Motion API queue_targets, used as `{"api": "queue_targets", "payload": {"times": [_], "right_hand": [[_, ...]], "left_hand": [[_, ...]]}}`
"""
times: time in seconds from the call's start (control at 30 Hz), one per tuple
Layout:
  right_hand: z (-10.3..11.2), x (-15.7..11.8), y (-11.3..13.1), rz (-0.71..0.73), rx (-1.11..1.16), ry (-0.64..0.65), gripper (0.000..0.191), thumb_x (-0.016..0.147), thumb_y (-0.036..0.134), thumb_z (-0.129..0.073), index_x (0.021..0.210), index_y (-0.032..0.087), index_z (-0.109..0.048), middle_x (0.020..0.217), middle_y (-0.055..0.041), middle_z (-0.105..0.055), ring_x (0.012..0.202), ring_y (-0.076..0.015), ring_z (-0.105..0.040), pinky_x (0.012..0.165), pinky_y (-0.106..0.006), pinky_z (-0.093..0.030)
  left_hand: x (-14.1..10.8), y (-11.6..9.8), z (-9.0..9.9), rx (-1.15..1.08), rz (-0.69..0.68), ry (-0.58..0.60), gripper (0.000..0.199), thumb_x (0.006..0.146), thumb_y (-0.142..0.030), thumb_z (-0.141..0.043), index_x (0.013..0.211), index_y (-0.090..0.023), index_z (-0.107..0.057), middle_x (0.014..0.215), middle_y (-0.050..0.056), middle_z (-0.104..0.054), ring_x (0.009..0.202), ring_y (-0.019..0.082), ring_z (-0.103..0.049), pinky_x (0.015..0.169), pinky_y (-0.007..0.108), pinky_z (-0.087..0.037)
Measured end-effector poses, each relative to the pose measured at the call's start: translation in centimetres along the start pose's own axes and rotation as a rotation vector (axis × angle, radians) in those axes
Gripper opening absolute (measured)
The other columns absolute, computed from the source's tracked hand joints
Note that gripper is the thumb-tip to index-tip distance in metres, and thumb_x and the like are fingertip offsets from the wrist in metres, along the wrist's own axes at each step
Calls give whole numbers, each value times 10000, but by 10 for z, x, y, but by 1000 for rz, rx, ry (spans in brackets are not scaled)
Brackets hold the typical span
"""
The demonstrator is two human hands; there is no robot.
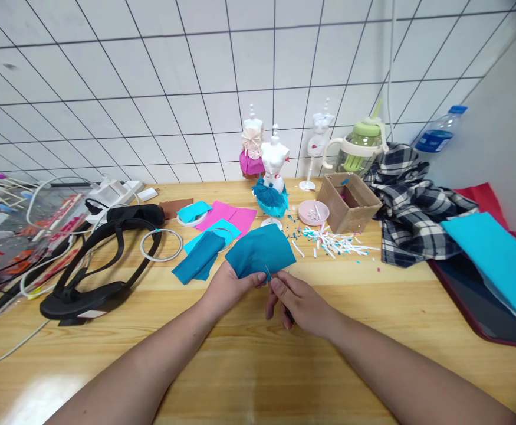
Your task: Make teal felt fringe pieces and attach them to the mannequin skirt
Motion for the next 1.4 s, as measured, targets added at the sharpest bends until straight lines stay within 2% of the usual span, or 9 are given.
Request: {"api": "queue_targets", "payload": {"times": [0.13,0.33,0.57,0.7,1.03,1.2,1.4], "right_hand": [[2,0,-2,0,-7,-21,437,920,628,-319,937,209,-438,711,9,-666,367,-72,-478,377,-198,-344],[3,1,-2,-9,-11,-35,431,914,629,-338,928,212,-446,645,36,-620,356,-71,-461,364,-193,-334],[6,1,0,26,-63,-59,424,925,622,-334,878,214,-441,629,39,-612,365,-69,-460,371,-187,-350],[4,1,-2,19,-58,-48,433,925,628,-323,885,213,-442,648,34,-626,366,-70,-470,374,-188,-356],[1,-1,1,20,-31,-48,449,917,632,-324,909,200,-444,675,26,-631,362,-62,-475,375,-185,-347],[0,-1,1,6,-22,-55,425,925,618,-323,883,206,-420,680,29,-629,364,-60,-481,377,-183,-356],[-2,-2,2,2,1,-37,409,930,603,-330,897,207,-425,677,32,-627,358,-56,-468,377,-182,-356]], "left_hand": [[0,-3,-6,-3,-43,46,537,676,-274,-783,1175,-197,-600,1109,82,-702,982,276,-655,808,358,-525],[-1,-1,-6,-13,-21,51,588,666,-284,-796,1211,-198,-590,1156,94,-688,1016,302,-652,810,375,-534],[3,9,3,-124,-46,27,538,771,-445,-696,1211,-153,-596,1231,133,-655,1147,330,-597,977,453,-463],[4,13,8,-91,-17,-12,547,722,-384,-759,1193,-151,-605,1238,131,-654,1157,338,-594,980,460,-467],[3,9,6,-34,-34,12,512,716,-356,-766,1162,-148,-624,1226,126,-662,1143,331,-605,982,457,-467],[3,4,13,-53,-69,-65,544,714,-353,-768,1187,-142,-602,1250,137,-645,1133,328,-610,966,454,-481],[2,2,10,-54,-70,-64,550,707,-345,-774,1188,-142,-601,1241,137,-651,1133,329,-611,957,448,-491]]}}
Point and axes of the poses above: each hand's wrist, its own x-axis towards the middle knuckle, its own z-axis out of the back of the hand, y = z × x, the point moved 10 cm from there along x, towards the middle knuckle
